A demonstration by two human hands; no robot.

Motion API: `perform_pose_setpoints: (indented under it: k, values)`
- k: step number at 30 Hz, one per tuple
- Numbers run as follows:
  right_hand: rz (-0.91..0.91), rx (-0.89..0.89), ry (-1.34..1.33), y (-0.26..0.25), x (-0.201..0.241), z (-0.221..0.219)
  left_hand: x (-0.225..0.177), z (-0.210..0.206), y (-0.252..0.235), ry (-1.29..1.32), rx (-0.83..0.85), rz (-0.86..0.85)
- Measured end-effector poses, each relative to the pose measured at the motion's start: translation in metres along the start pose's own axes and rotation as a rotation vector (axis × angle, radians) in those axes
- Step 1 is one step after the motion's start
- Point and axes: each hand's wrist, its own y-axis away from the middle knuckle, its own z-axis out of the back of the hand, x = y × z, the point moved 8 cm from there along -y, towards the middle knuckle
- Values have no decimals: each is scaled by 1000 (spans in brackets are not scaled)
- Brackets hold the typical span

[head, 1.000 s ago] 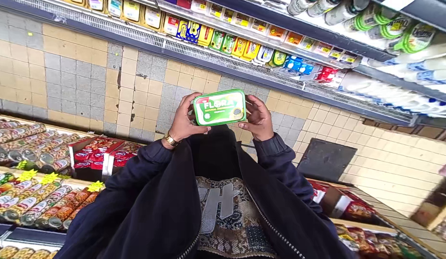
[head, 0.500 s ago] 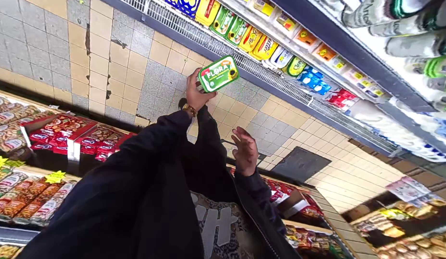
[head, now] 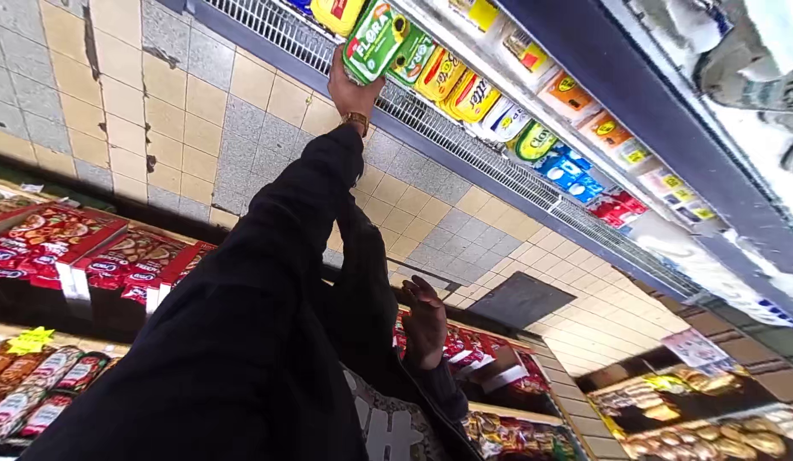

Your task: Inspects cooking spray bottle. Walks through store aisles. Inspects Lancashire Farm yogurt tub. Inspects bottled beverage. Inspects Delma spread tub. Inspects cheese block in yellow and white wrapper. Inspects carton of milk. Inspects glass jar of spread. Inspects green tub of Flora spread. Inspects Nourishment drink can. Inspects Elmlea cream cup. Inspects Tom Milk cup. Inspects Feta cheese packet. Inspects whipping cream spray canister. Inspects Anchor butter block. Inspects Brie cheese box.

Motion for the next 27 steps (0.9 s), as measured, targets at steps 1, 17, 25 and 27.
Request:
perform_pose_setpoints:
  k: [1, 17, 25, 27]
  values:
    - [-1, -4, 0, -1, -1, 1, 0, -5, -6, 14, -10, 3]
    - [30, 57, 8, 4, 28, -23, -19, -19, -11, 466, 186, 308]
    - [198, 112, 41, 20, 84, -45, -82, 117, 91, 175, 497, 263]
    - [263, 147, 56, 22, 101, -55, -103, 160, 126, 214, 551, 237]
